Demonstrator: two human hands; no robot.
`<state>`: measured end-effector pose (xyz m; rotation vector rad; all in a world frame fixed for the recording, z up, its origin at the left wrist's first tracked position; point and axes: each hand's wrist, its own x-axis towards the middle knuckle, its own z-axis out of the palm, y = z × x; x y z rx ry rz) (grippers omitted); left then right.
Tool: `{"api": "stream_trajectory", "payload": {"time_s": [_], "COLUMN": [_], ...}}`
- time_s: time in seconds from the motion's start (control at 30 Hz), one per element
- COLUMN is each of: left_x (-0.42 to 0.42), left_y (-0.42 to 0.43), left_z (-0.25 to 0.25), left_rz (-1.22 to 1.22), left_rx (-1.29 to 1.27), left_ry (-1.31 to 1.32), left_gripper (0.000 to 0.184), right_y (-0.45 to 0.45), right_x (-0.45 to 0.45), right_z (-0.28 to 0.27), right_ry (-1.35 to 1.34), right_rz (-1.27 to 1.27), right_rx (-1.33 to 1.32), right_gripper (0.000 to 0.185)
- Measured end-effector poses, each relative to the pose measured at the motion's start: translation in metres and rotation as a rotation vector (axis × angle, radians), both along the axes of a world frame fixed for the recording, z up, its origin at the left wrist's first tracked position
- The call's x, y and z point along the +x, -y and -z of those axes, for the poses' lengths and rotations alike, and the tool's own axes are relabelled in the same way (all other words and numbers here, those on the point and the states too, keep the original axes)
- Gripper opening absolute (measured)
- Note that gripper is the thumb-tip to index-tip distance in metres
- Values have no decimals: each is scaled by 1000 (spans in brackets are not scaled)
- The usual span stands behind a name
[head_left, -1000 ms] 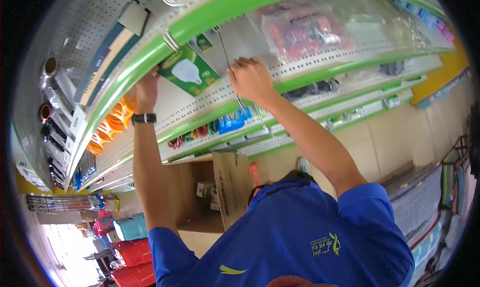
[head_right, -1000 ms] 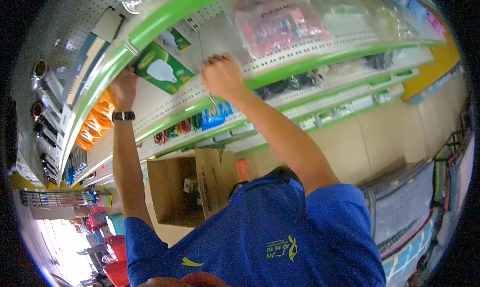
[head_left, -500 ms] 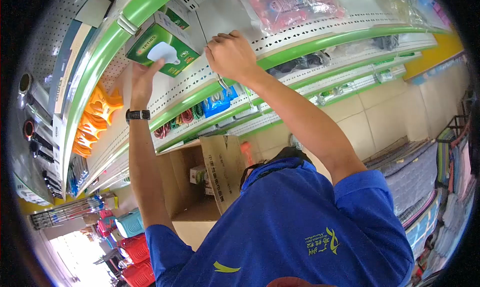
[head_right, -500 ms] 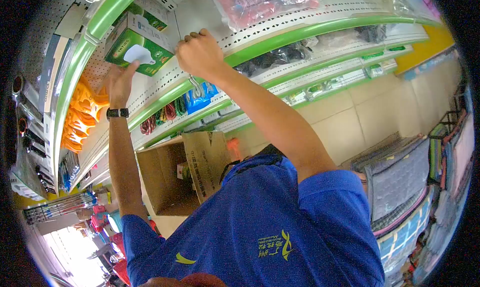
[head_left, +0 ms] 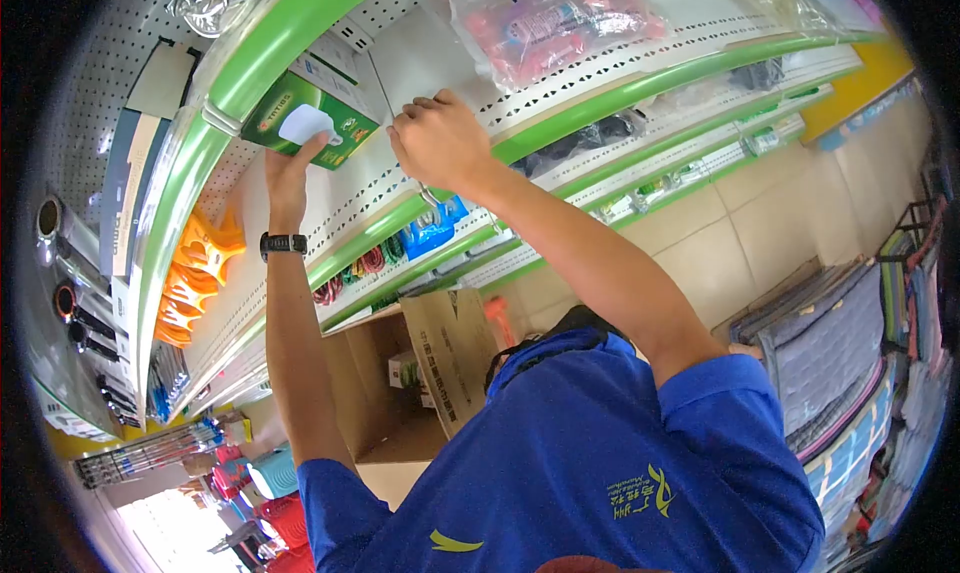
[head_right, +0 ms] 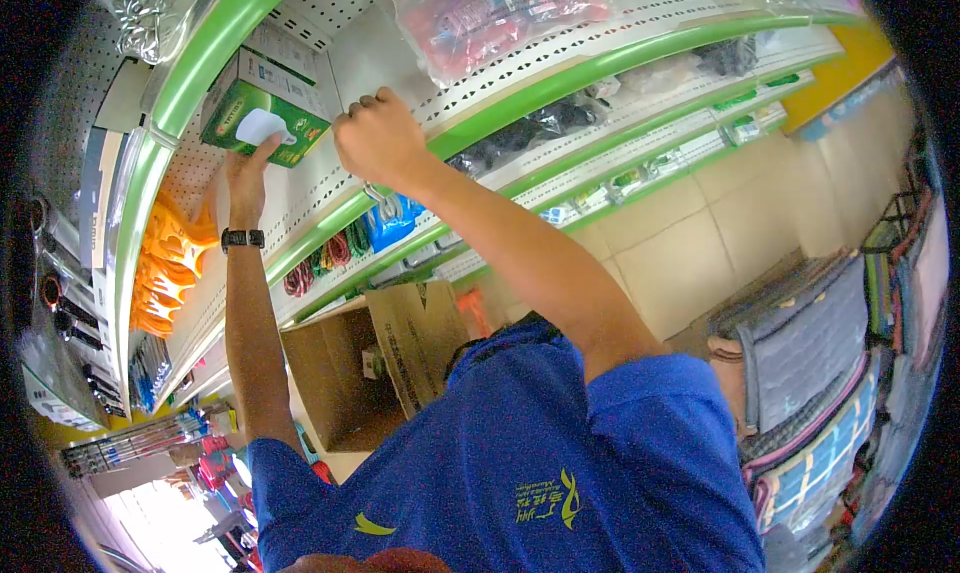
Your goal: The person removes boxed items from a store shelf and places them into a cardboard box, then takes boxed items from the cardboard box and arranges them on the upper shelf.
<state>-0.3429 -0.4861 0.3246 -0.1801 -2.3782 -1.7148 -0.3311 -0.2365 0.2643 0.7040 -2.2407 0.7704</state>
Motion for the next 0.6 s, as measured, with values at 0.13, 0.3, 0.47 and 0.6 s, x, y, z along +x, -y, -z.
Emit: {"api": "stream_trajectory", "payload": {"time_s": [0.13, 0.3, 0.47, 0.6], "left_x": [-2, -12, -14, -26], "left_y": [-3, 2, 1, 16], "left_z": [1, 3, 5, 12], "left_rz": [-28, -51, -64, -41], "left_rx": [47, 52, 60, 48], "left_ry": [-5, 12, 6, 22], "left_gripper": [51, 51, 51, 51], "right_y": [0, 1, 0, 0], "right_x": [2, 1, 1, 1], "right_z": [-3, -2, -4, -4], "right_ry": [32, 10, 27, 25], "right_rz": [-8, -13, -14, -19], "right_rx": [24, 4, 19, 9], "right_gripper": [25, 25, 24, 23]}}
